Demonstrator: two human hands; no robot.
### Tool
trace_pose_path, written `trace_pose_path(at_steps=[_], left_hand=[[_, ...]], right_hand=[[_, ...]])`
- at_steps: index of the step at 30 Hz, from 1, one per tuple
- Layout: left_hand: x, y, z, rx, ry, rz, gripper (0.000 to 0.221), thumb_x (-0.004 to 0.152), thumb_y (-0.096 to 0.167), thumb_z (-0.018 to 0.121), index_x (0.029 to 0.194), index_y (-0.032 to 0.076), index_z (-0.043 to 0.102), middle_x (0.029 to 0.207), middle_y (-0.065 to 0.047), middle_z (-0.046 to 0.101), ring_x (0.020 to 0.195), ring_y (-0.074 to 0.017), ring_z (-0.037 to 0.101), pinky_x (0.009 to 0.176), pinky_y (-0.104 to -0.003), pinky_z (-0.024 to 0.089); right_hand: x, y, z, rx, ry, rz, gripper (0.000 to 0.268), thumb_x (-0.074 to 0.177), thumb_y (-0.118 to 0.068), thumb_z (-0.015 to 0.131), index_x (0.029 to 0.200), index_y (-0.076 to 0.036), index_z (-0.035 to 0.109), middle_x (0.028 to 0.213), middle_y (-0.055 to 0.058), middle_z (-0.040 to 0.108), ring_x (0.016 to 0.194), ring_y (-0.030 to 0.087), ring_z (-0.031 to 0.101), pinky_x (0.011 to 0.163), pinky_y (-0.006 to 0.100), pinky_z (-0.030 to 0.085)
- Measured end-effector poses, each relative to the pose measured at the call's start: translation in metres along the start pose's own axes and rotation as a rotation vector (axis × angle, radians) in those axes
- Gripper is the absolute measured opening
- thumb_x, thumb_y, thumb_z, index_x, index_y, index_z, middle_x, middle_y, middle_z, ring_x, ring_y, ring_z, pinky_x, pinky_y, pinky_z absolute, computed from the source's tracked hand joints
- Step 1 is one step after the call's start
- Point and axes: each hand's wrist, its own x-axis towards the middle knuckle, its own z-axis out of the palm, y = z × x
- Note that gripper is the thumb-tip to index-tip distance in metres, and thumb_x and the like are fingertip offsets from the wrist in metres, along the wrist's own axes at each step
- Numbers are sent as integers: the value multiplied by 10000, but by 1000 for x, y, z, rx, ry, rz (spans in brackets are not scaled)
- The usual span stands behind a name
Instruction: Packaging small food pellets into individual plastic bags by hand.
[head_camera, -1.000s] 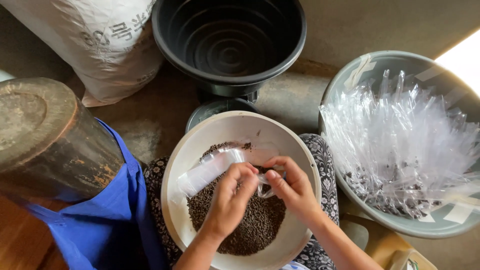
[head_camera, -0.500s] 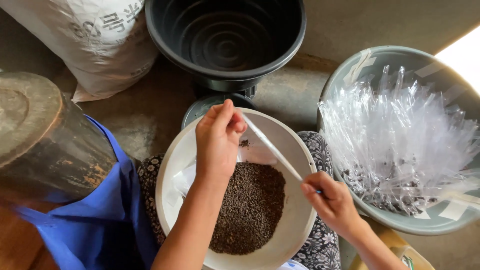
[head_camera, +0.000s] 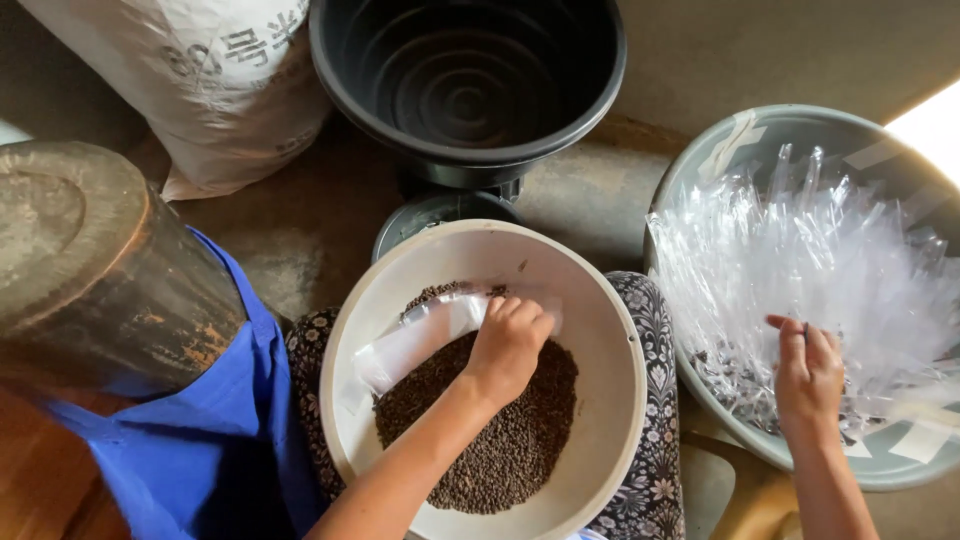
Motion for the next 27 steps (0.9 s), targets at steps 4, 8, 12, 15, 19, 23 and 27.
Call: trace_pose_path(at_steps=[4,8,12,15,19,23,27], left_hand=[[13,7,-35,-332,25,-120,77,833,-47,730,817,20,764,802,-104,784,715,-181,720,642,-230,555],[15,38,-108,-425,187,-169,73,887,189,754,947,210,790,808,-12,731,782,-215,691,781,-341,533],[13,89,-207,-687,181,-181,143,830,-6,758,965,39,758,1050,-53,719,914,-152,618,795,-252,525],[-3,99,-259,-1050,237,-215,266,782,-63,813,901,86,627,1032,-51,649,954,-162,642,924,-285,545],[-18,98,-261,-1133,299,-247,269,783,-87,793,906,70,612,950,-86,676,847,-148,650,864,-275,548],[-41,81,-209,-1069,289,-387,366,754,-46,831,883,86,515,838,-46,668,773,-126,645,783,-265,568],[-66,80,-159,-962,218,-534,227,715,1,856,787,87,659,807,-55,787,724,-126,733,717,-256,622]], right_hand=[[-26,-66,42,387,-153,24,461,1167,-375,430,1006,-58,723,1002,110,703,885,202,596,818,380,488],[-66,-171,100,738,-530,-76,341,998,-170,570,1282,-18,682,827,167,719,723,243,699,701,372,580],[-68,-206,129,644,-846,-184,239,865,-59,650,1097,-10,676,794,104,714,674,187,670,589,351,585],[-57,-211,145,179,-1000,-278,94,725,-33,686,790,-67,745,696,-16,714,627,64,568,510,260,511],[-77,-176,154,-80,-1096,-277,99,867,-111,636,792,-47,648,637,24,694,525,122,619,495,301,542],[-78,-185,134,345,-1131,140,152,928,-123,627,880,21,643,639,85,644,504,173,596,458,303,512],[-63,-212,90,863,-971,377,281,1059,-210,526,968,30,640,706,113,609,499,144,549,377,294,475]])
